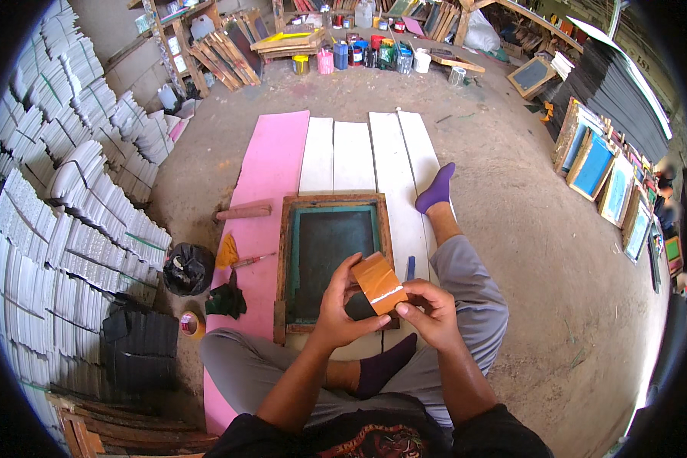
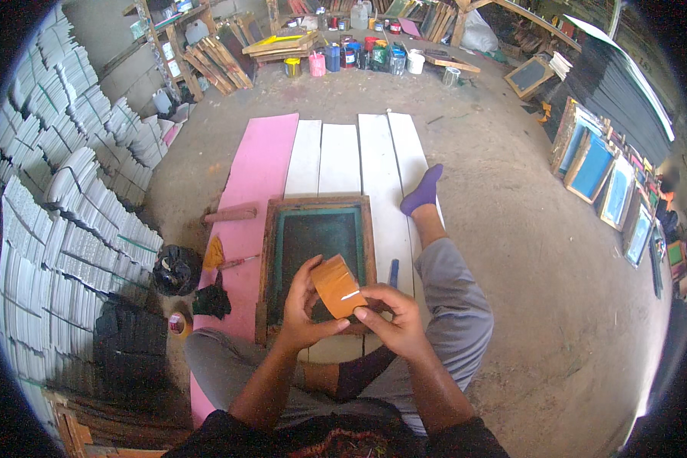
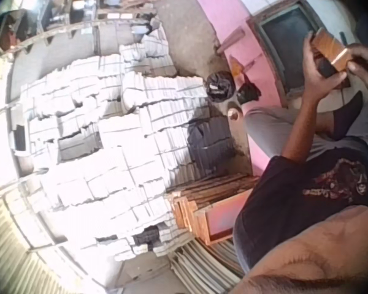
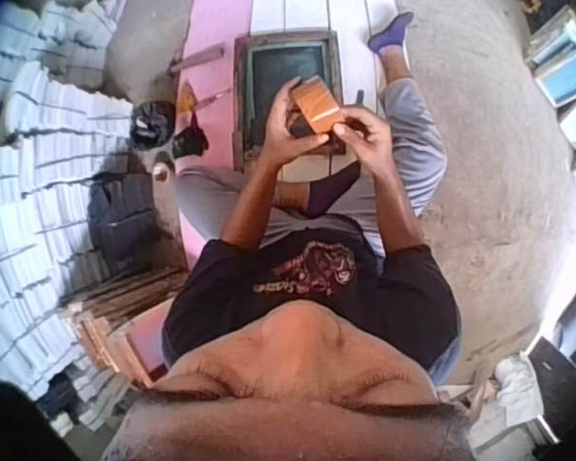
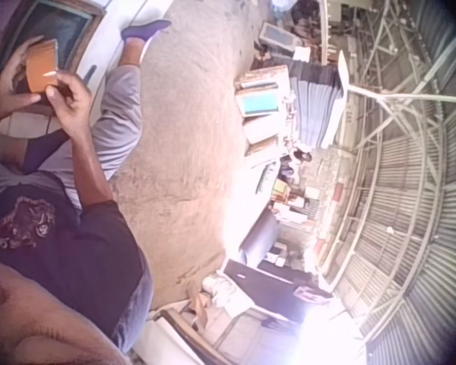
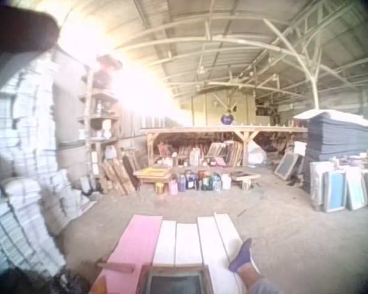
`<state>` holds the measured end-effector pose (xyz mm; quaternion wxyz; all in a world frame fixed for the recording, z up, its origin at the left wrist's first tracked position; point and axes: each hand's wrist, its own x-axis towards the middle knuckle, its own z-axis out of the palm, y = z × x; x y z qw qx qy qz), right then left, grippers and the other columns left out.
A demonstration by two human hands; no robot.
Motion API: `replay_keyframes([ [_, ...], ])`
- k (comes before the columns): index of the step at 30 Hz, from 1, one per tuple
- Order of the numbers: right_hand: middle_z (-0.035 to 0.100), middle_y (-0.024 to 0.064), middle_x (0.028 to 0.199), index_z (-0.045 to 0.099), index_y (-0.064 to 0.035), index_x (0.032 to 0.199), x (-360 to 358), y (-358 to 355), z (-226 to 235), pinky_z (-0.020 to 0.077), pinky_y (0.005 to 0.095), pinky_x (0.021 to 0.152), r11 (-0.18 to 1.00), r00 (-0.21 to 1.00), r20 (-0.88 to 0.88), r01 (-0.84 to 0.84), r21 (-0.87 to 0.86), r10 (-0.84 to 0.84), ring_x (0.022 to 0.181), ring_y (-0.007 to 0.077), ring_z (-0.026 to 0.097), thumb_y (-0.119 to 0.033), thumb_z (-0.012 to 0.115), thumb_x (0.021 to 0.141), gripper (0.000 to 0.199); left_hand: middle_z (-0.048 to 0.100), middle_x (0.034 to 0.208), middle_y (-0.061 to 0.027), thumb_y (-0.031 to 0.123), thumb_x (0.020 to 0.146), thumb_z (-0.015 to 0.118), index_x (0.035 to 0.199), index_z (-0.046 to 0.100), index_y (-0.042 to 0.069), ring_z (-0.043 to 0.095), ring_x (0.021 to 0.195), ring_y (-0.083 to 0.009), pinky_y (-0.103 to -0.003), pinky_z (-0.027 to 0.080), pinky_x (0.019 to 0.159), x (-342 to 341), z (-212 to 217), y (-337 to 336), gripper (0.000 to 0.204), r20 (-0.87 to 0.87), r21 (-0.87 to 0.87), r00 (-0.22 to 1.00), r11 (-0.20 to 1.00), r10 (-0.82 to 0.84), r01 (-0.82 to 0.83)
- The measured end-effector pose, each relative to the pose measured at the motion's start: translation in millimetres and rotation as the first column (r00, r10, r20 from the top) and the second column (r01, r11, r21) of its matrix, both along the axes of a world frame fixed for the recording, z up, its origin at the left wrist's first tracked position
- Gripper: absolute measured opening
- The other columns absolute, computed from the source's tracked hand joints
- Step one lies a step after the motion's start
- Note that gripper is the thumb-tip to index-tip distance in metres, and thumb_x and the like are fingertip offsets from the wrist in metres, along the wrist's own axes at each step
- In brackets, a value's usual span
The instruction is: The person sits on the floor and wipes the surface of a wooden frame with a cloth, then applies masking tape along the edges of the frame. The person handles the frame, a cloth, and a roll of tape during the task.
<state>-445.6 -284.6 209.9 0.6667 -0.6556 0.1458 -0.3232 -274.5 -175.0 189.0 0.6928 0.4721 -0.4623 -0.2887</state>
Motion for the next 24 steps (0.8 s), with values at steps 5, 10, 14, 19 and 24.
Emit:
replay_keyframes([
  [5,0.071,0.0088,0.097,0.068,0.0018,0.109,7.3,-0.4,11.7,0.0515,0.0279,0.078,0.976,0.998,-0.052,0.008,-0.217,-0.020,0.089,0.0148,0.066,-0.003,0.075,0.089,0.022,0.052,0.141,-0.0180,0.029,0.083,0.078,0.151,0.032,0.000,0.057,0.116,-0.0235,-0.039,0.045,0.100,-5.5,-4.4,-2.4,0.087,-0.192,-0.049,0.979,0.996,0.065,-0.075],
  [10,0.071,0.0125,0.102,0.069,-0.0002,0.110,-0.2,-5.6,12.1,0.0521,0.0301,0.079,0.922,0.994,-0.099,0.012,-0.386,-0.054,0.092,0.0198,0.068,-0.009,0.082,0.082,0.033,0.058,0.131,-0.0180,0.054,0.091,0.056,0.143,0.041,-0.001,0.058,0.114,-0.0230,-0.037,0.044,0.100,7.6,-21.2,-2.1,0.077,-0.355,0.008,0.934,0.999,-0.044,0.050],
  [14,0.069,0.0136,0.114,0.068,-0.0018,0.116,7.6,-12.5,44.0,0.0528,0.0354,0.086,0.891,0.984,-0.147,0.020,-0.455,-0.097,0.101,0.0256,0.069,-0.019,0.089,0.074,0.050,0.062,0.123,-0.0171,0.055,0.091,0.056,0.141,0.042,0.000,0.059,0.114,-0.0220,-0.035,0.044,0.100,15.2,-24.2,3.5,0.076,-0.424,0.079,0.902,0.989,-0.079,0.124],
  [19,0.067,0.0117,0.115,0.064,-0.0016,0.125,29.3,-17.1,38.5,0.0469,0.0275,0.071,0.853,0.981,-0.184,-0.148,-0.501,0.061,0.085,0.0164,0.060,-0.019,0.093,0.067,0.067,0.062,0.121,-0.0163,0.053,0.094,0.055,0.139,0.042,-0.001,0.059,0.117,-0.0223,-0.035,0.045,0.102,16.1,-14.4,5.3,0.072,-0.551,0.110,0.826,0.971,-0.119,0.213],
  [24,0.067,0.0070,0.103,0.061,0.0008,0.126,40.8,-7.2,20.8,0.0462,0.0226,0.062,0.871,0.993,-0.115,-0.059,-0.488,0.003,0.072,0.0082,0.058,-0.011,0.092,0.069,0.066,0.058,0.127,-0.0151,0.044,0.101,0.052,0.142,0.041,0.000,0.060,0.118,-0.0239,-0.038,0.046,0.104,15.1,-14.6,10.3,0.061,-0.628,0.075,0.776,0.987,-0.062,0.140],
])
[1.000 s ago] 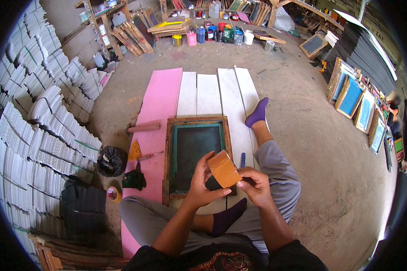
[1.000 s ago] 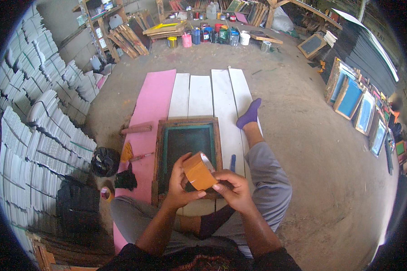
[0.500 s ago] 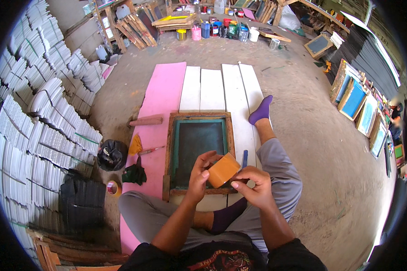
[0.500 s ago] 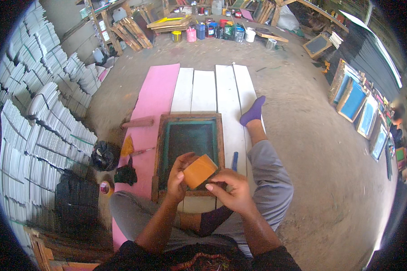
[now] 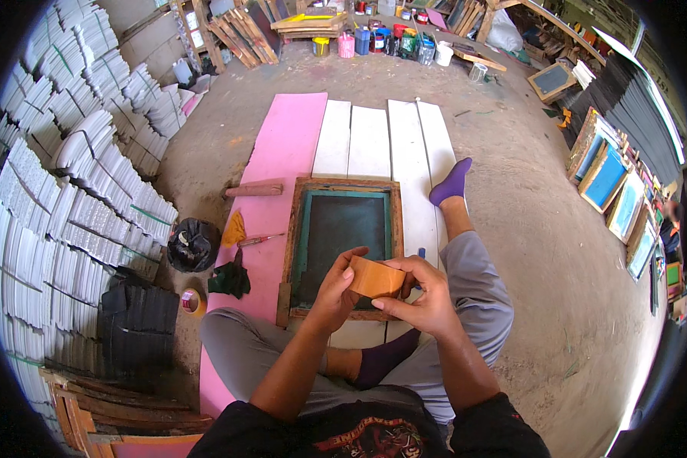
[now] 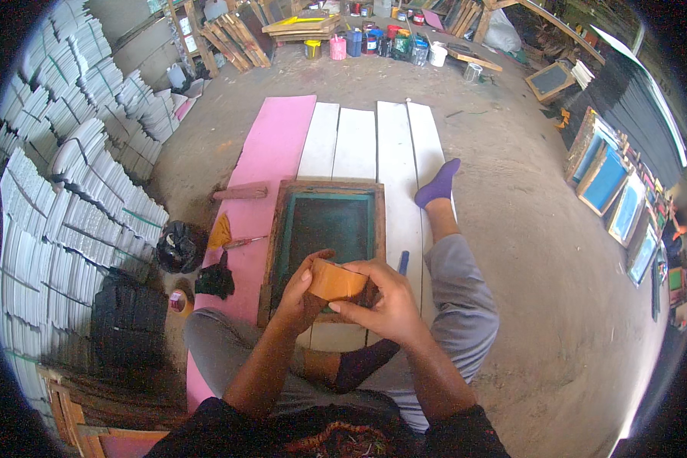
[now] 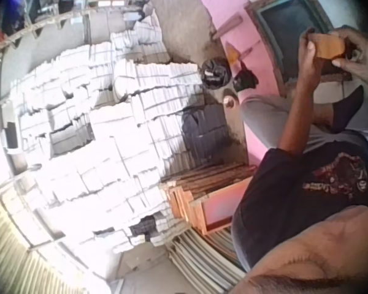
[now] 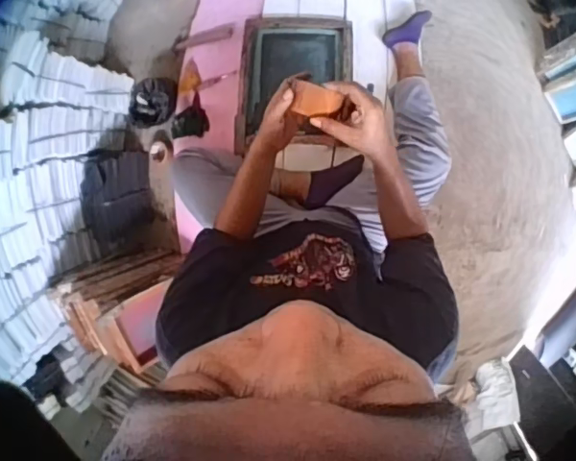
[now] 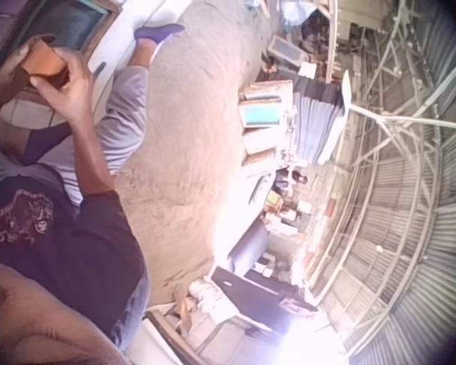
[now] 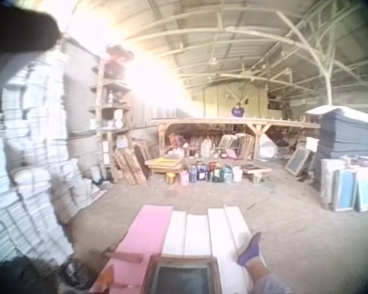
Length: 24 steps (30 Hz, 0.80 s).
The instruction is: The person sits on the floor and wipes the surface of a wooden frame with a cloth, then applies masking tape along the edges of the frame. The person handles the frame, a cloth, and a roll of tape during the task.
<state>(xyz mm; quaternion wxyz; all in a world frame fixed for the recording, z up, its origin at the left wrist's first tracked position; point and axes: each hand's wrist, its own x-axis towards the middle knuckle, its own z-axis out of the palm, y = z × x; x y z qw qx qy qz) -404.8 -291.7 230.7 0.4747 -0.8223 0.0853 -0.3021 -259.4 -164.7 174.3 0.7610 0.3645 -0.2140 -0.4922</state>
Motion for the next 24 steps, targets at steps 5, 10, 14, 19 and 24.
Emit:
replay_keyframes([
  [5,0.067,0.0039,0.099,0.061,0.0008,0.121,1.6,12.1,-11.4,0.0463,0.0215,0.061,0.989,0.999,0.011,0.046,0.140,-0.048,0.073,0.0068,0.059,-0.007,0.089,0.073,0.056,0.058,0.127,-0.0132,0.041,0.102,0.049,0.142,0.044,0.001,0.059,0.120,-0.0251,-0.041,0.047,0.105,0.7,4.1,-1.5,0.057,-0.062,0.054,0.998,0.999,0.000,0.004],
  [10,0.066,0.0024,0.095,0.061,0.0002,0.118,-2.6,14.1,-3.8,0.0460,0.0197,0.061,0.970,0.994,-0.107,0.028,0.242,-0.001,0.071,0.0045,0.059,-0.005,0.085,0.077,0.047,0.059,0.125,-0.0126,0.039,0.101,0.049,0.141,0.045,0.002,0.060,0.118,-0.0241,-0.039,0.048,0.102,6.3,6.6,-5.9,0.054,0.010,0.100,1.000,0.995,-0.001,0.000],
  [14,0.066,0.0012,0.091,0.062,0.0006,0.114,-2.0,13.9,-0.6,0.0464,0.0192,0.061,0.954,0.990,-0.139,0.014,0.299,0.028,0.070,0.0033,0.059,-0.005,0.082,0.080,0.040,0.059,0.123,-0.0113,0.035,0.103,0.050,0.142,0.043,0.001,0.060,0.116,-0.0201,-0.033,0.049,0.099,7.6,7.1,-5.9,0.052,0.060,0.084,0.998,0.996,-0.012,0.006],
  [19,0.067,0.0012,0.089,0.063,0.0003,0.107,1.2,14.5,-3.3,0.0473,0.0196,0.062,0.935,0.979,-0.195,0.023,0.353,0.050,0.072,0.0037,0.060,-0.003,0.078,0.081,0.030,0.058,0.118,-0.0086,0.034,0.102,0.054,0.140,0.047,0.002,0.060,0.110,-0.0160,-0.030,0.049,0.094,8.0,8.6,-7.0,0.050,0.151,0.121,0.988,0.992,0.009,-0.027],
  [24,0.067,0.0026,0.089,0.064,0.0003,0.103,-0.9,13.8,-10.8,0.0491,0.0217,0.065,0.923,0.976,-0.209,0.025,0.383,0.060,0.075,0.0057,0.062,0.000,0.074,0.082,0.024,0.057,0.116,-0.0062,0.033,0.102,0.054,0.138,0.050,0.002,0.059,0.107,-0.0139,-0.029,0.049,0.091,9.0,9.2,-7.1,0.048,0.182,0.145,0.983,0.989,-0.003,-0.024],
])
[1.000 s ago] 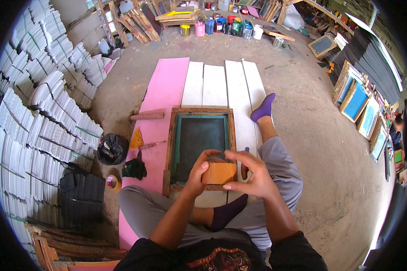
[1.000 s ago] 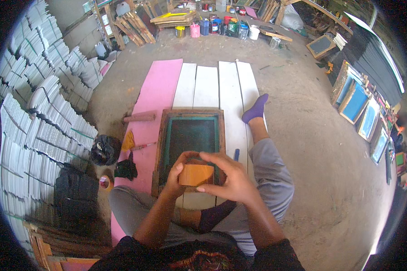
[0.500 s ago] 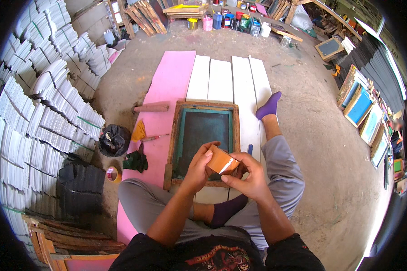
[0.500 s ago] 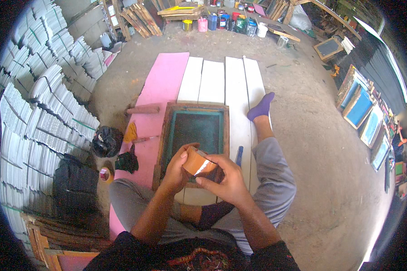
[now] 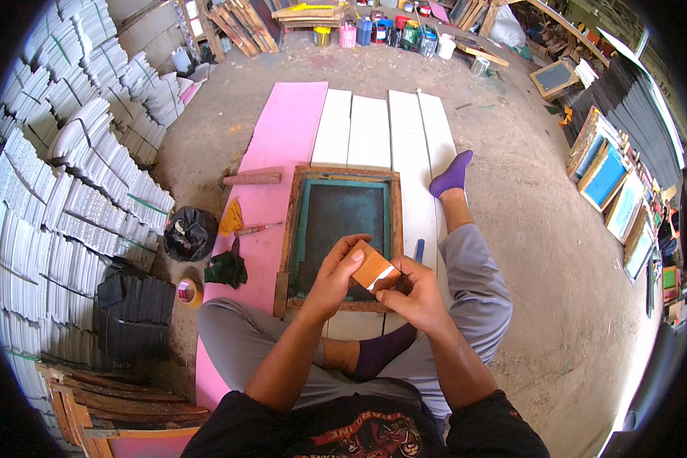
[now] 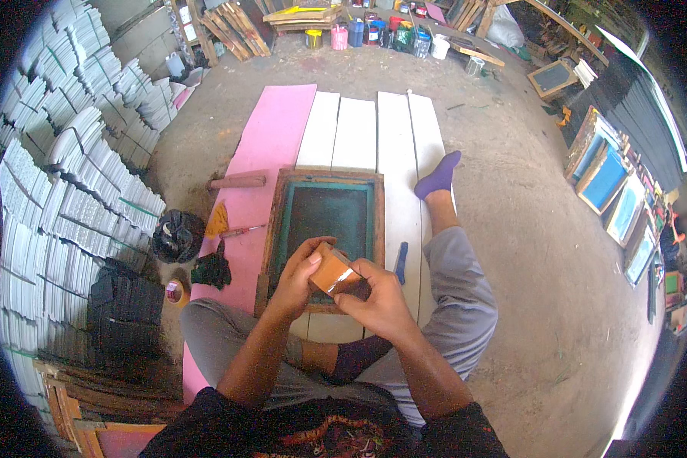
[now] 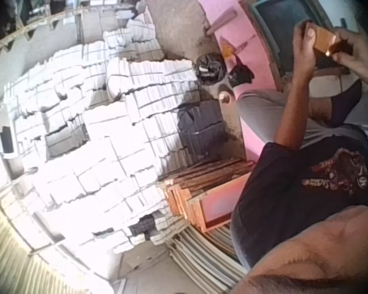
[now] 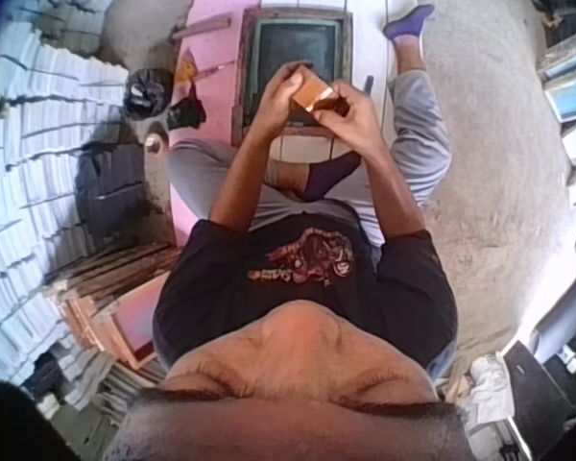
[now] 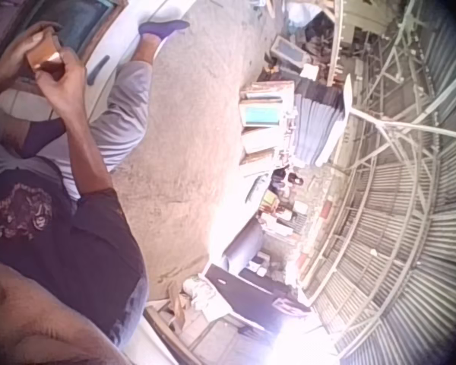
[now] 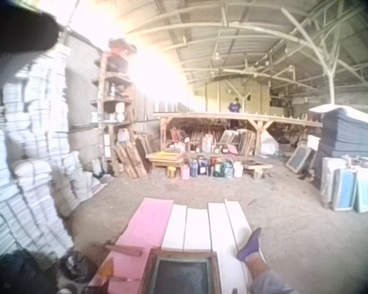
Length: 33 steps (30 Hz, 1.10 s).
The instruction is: The person sits on the floor and wipes the surface of a wooden frame with a cloth, then applies masking tape along the edges of the frame. The person handles the frame, a cloth, and a roll of tape during the task.
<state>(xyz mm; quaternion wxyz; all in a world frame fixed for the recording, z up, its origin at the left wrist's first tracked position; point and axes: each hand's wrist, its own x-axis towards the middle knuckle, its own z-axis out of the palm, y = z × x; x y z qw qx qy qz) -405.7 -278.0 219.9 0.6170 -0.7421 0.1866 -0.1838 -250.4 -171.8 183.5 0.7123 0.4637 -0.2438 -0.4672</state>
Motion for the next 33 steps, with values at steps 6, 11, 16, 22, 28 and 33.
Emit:
replay_keyframes([
  [6,0.067,0.0041,0.088,0.063,0.0007,0.101,-0.4,2.7,-1.6,0.0495,0.0245,0.069,0.998,1.000,-0.004,0.031,0.048,-0.031,0.079,0.0074,0.062,-0.001,0.074,0.081,0.023,0.057,0.115,-0.0052,0.034,0.103,0.054,0.136,0.052,0.002,0.059,0.104,-0.0118,-0.027,0.050,0.087,-0.2,-1.0,-1.0,0.046,0.017,0.035,1.000,0.999,0.005,-0.005],
  [11,0.066,0.0062,0.085,0.064,0.0009,0.095,0.0,4.3,-0.7,0.0504,0.0285,0.072,0.991,0.997,0.002,0.081,0.103,-0.081,0.081,0.0093,0.061,-0.004,0.075,0.078,0.021,0.058,0.113,-0.0044,0.034,0.103,0.055,0.134,0.053,0.002,0.059,0.101,-0.0108,-0.027,0.050,0.085,-1.5,-1.5,-4.2,0.045,0.015,0.034,1.000,0.999,0.003,-0.003],
  [16,0.066,0.0056,0.084,0.064,0.0011,0.093,-1.7,3.5,-6.0,0.0499,0.0275,0.070,0.985,0.995,0.012,0.097,0.144,-0.099,0.081,0.0092,0.061,-0.004,0.074,0.078,0.019,0.058,0.112,-0.0042,0.035,0.103,0.055,0.134,0.054,0.002,0.059,0.101,-0.0106,-0.027,0.051,0.085,-4.1,-0.5,-5.4,0.045,0.042,0.056,0.999,0.998,0.004,-0.007],
  [22,0.063,0.0030,0.083,0.063,0.0010,0.094,-2.9,0.2,-16.7,0.0486,0.0268,0.068,0.987,0.994,0.010,0.104,0.121,-0.106,0.080,0.0082,0.059,-0.004,0.073,0.079,0.019,0.059,0.112,-0.0044,0.036,0.103,0.055,0.133,0.054,0.003,0.060,0.100,-0.0109,-0.027,0.052,0.082,-3.8,-2.6,-6.4,0.046,0.041,0.065,0.999,0.998,0.010,-0.012],
  [28,0.060,0.0002,0.084,0.062,0.0005,0.096,3.5,4.7,-20.1,0.0472,0.0253,0.065,0.980,0.992,0.078,0.082,0.181,-0.097,0.077,0.0060,0.056,-0.008,0.077,0.083,0.021,0.059,0.112,-0.0046,0.038,0.101,0.057,0.133,0.054,0.002,0.060,0.099,-0.0113,-0.027,0.052,0.081,1.7,-7.2,-4.8,0.048,0.058,0.079,0.998,0.997,0.019,-0.023],
  [33,0.060,-0.0007,0.085,0.062,0.0003,0.096,7.8,6.2,-24.9,0.0466,0.0239,0.064,0.971,0.994,0.066,0.069,0.231,-0.086,0.077,0.0047,0.055,-0.005,0.075,0.084,0.018,0.060,0.112,-0.0049,0.039,0.101,0.057,0.133,0.054,0.002,0.060,0.099,-0.0118,-0.027,0.052,0.080,5.1,-8.4,-1.0,0.049,0.083,0.092,0.996,0.995,0.033,-0.041],
])
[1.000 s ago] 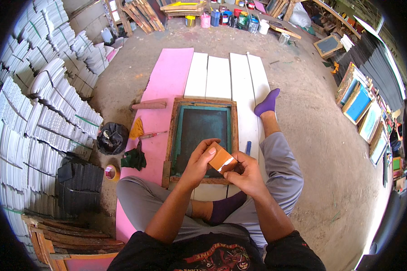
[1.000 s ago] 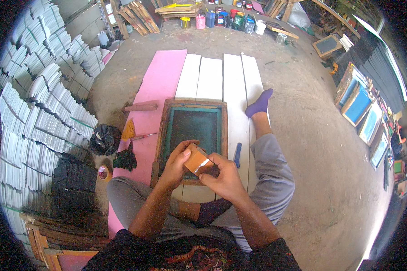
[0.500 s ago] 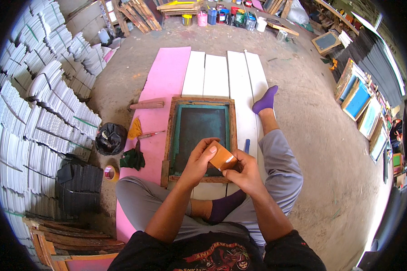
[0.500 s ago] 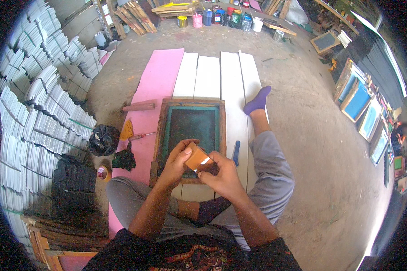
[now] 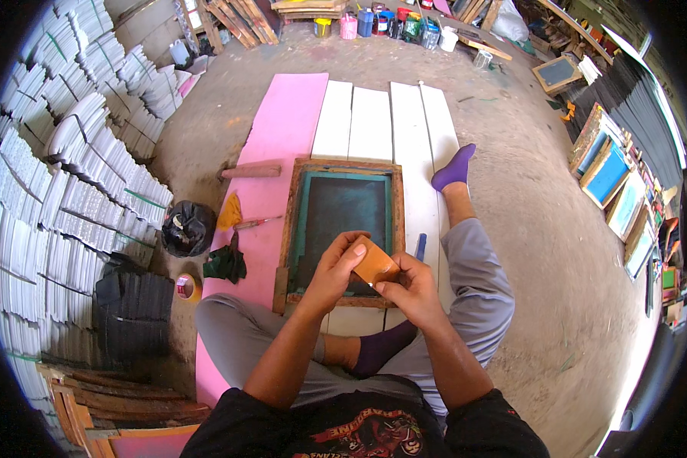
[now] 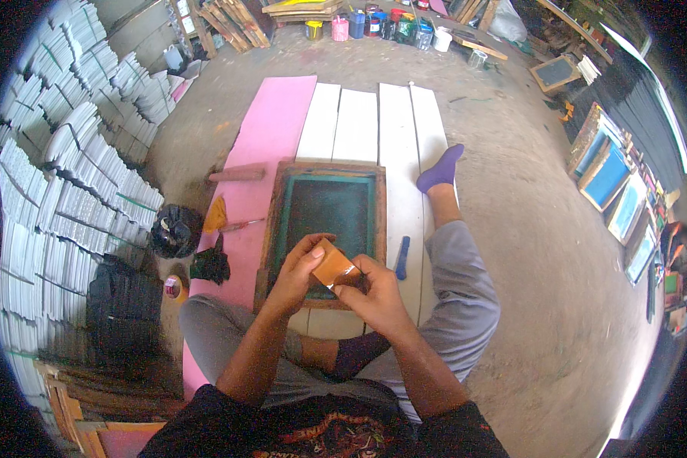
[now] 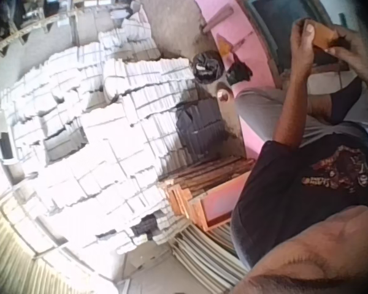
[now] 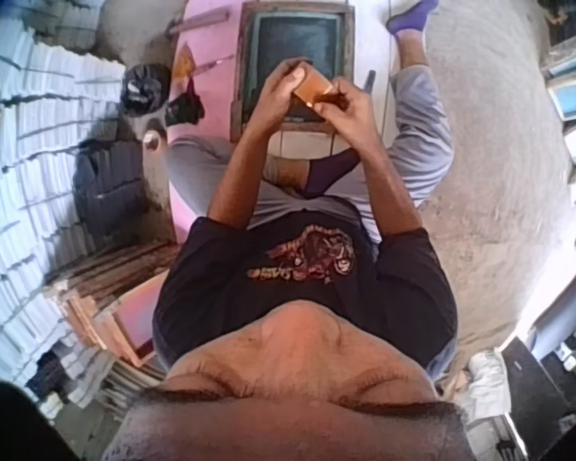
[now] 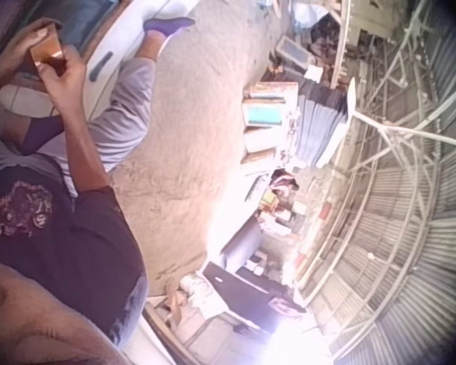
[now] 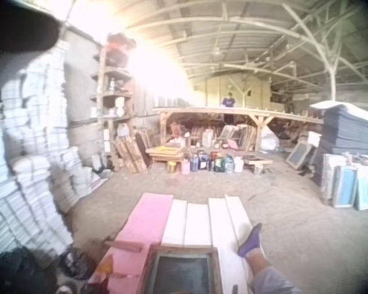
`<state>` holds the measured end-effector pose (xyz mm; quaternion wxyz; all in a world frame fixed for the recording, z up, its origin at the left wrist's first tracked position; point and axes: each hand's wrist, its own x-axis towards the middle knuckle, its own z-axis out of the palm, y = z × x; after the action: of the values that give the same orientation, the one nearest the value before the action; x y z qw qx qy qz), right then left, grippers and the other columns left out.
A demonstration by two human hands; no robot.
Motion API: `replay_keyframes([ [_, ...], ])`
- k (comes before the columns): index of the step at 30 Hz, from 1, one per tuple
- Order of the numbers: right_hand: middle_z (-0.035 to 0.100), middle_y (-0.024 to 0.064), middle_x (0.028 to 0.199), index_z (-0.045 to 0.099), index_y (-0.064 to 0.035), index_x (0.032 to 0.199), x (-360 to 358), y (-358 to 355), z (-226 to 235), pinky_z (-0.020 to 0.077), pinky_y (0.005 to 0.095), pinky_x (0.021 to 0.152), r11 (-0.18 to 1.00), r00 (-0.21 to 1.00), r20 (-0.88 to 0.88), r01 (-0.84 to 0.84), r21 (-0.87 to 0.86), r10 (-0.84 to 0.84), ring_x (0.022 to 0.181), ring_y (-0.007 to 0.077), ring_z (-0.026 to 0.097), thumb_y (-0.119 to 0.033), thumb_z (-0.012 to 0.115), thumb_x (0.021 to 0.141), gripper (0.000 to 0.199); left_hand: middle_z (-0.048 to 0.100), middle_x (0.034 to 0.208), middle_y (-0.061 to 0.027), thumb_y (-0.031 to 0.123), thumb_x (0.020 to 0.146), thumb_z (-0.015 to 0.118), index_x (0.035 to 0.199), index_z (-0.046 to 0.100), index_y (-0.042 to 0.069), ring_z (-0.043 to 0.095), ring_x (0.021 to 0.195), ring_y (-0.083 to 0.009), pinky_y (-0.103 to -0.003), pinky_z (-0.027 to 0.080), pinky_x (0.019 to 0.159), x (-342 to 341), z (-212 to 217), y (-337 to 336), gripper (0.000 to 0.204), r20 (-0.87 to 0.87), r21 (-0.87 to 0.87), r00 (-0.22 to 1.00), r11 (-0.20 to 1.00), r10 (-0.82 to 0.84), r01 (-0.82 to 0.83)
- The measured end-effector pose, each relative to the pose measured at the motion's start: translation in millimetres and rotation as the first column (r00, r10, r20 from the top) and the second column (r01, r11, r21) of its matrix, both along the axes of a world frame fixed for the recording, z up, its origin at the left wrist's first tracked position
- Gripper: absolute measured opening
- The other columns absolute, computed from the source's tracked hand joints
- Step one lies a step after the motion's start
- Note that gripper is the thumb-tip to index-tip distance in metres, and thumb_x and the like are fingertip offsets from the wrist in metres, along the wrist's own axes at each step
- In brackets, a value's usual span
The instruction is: The person sits on the floor and wipes the surface of a wooden frame with a cloth, then applies masking tape along the edges of the frame. The person handles the frame, a cloth, and a roll of tape during the task.
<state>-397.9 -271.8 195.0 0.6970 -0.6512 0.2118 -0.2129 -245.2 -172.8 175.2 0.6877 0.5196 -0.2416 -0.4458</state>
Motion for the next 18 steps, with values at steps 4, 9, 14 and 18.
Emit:
replay_keyframes([
  [4,0.060,0.0017,0.087,0.059,-0.0002,0.098,2.6,-0.1,-0.5,0.0457,0.0223,0.060,0.999,0.998,-0.054,-0.035,-0.018,0.034,0.073,0.0050,0.056,0.003,0.067,0.084,0.017,0.061,0.115,-0.0070,0.040,0.099,0.057,0.133,0.054,0.001,0.060,0.106,-0.0162,-0.031,0.049,0.089,2.5,-1.6,3.4,0.052,0.003,0.031,1.000,1.000,-0.001,0.001],
  [9,0.062,0.0046,0.087,0.057,-0.0001,0.099,3.5,-4.1,-9.9,0.0464,0.0221,0.056,0.999,0.998,-0.035,-0.046,-0.022,0.045,0.067,0.0064,0.057,0.005,0.062,0.086,0.016,0.060,0.116,-0.0061,0.038,0.101,0.058,0.132,0.055,0.002,0.060,0.102,-0.0133,-0.028,0.053,0.082,4.5,-9.4,2.0,0.049,-0.040,0.004,0.999,1.000,0.006,-0.006],
  [14,0.064,0.0053,0.087,0.057,0.0001,0.100,4.6,-5.7,-6.7,0.0475,0.0219,0.056,0.998,0.996,-0.078,-0.044,-0.033,0.042,0.066,0.0070,0.058,0.001,0.064,0.087,0.015,0.060,0.115,-0.0062,0.038,0.101,0.058,0.132,0.055,0.002,0.060,0.102,-0.0134,-0.029,0.053,0.082,6.5,-10.5,-0.2,0.048,-0.025,0.002,1.000,1.000,-0.006,0.006],
  [18,0.064,0.0050,0.086,0.058,0.0006,0.102,3.7,-8.1,-9.2,0.0481,0.0217,0.058,0.999,0.997,-0.063,-0.045,-0.031,0.043,0.066,0.0071,0.059,0.001,0.065,0.087,0.016,0.060,0.116,-0.0063,0.039,0.101,0.057,0.132,0.055,0.002,0.060,0.103,-0.0137,-0.030,0.053,0.083,5.8,-10.6,-2.5,0.049,-0.033,0.015,0.999,1.000,-0.012,0.012],
])
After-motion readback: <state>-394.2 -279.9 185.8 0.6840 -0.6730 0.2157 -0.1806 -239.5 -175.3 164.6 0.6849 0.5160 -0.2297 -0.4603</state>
